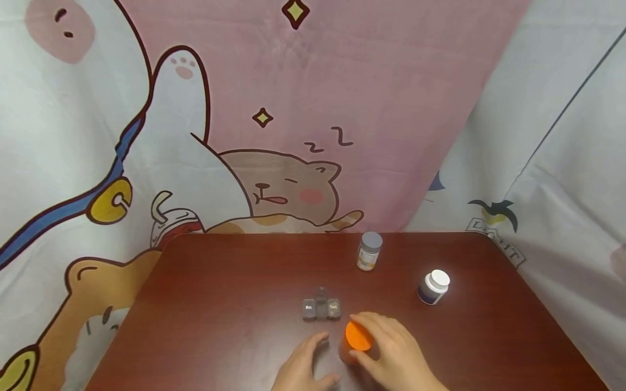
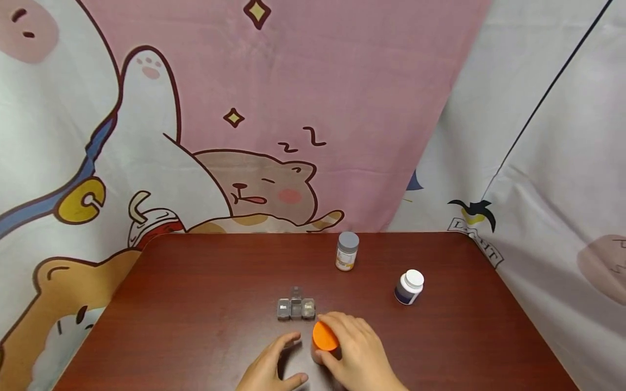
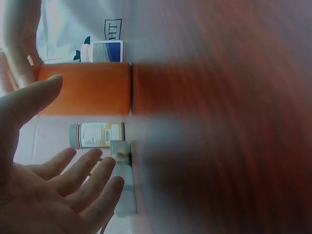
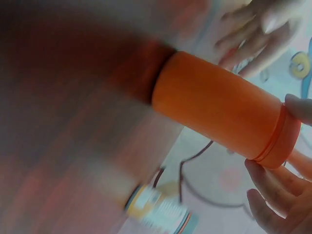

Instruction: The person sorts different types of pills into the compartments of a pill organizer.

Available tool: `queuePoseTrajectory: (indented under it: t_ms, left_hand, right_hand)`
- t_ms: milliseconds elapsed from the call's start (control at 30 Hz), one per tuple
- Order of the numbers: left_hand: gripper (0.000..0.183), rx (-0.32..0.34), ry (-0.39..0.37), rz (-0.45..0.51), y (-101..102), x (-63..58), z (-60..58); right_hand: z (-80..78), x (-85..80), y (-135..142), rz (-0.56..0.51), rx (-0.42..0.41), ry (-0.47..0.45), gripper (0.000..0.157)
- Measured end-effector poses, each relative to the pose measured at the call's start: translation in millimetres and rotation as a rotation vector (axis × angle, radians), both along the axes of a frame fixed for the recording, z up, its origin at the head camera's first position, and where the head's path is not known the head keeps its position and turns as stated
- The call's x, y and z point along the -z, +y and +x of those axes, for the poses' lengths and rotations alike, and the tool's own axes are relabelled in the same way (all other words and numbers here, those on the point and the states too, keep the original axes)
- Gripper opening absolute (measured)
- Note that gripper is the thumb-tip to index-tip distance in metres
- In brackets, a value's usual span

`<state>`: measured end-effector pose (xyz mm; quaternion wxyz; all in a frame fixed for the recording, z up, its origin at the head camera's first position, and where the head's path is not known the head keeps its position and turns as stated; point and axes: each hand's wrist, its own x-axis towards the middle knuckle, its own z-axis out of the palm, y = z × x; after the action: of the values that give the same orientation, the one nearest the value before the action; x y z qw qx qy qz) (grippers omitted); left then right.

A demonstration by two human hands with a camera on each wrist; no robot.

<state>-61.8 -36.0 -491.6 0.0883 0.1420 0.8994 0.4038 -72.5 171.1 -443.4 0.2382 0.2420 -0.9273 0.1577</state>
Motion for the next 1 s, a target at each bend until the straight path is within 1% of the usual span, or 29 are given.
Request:
queuePoseTrajectory:
  t_ms: [33,133,333,367,433,500,600,667,733,867,1000]
  left_hand:
    - [0.073,0.0,-0.014,0.007,1.0,0.1,-0.3]
    - [0.073,0.011,-0.023,0.018,2.8,0.8,-1.1]
    - [0.071,0.031,0.004,0.097,6.3,5.3,-3.4]
    - [0.07,0.035,0.017,0.109,7.4,6.4,-4.0]
    - [0.071,0.037,0.029,0.128,10.0,7.5,-4.9]
    - [0.071,0.03,0.017,0.141,12.0,6.7,-5.3]
    - [0.07,0.011,-0.053,0.153,12.5,3.1,-4.0]
    - [0.07,0.008,-0.094,0.155,11.1,1.0,-3.8]
    - [0.069,0.019,-0.094,0.144,9.9,-0.2,-4.7]
    - [0.068,0.038,-0.061,0.131,8.7,2.0,-7.8]
    - [0.066,0.035,-0.069,0.15,9.3,5.2,-9.1]
  right_hand:
    - [3.2,0.2,-5.4,-0.004,-0.009,-0.01,0.062]
    - [10.7,2.4,-19.6,-0.02,-0.036,-0.039,0.061]
    - [18.6,7.3,-35.9,-0.039,-0.033,-0.07,0.06]
    - [19.1,8.1,-36.5,-0.048,-0.033,-0.086,0.061]
    - [20.2,8.5,-35.7,-0.091,-0.033,-0.155,0.062]
    - [21.5,8.1,-32.8,-0.169,-0.042,-0.273,0.065]
    - [23.4,9.4,-27.1,-0.332,-0.052,-0.472,0.069]
    - [23.9,12.1,-24.4,-0.437,-0.062,-0.565,0.069]
    - [23.6,17.0,-24.2,-0.539,-0.076,-0.597,0.065]
    - [23.8,22.6,-28.9,-0.703,-0.06,-0.668,0.062]
    - [24.6,23.9,-32.5,-0.771,-0.021,-0.726,0.064]
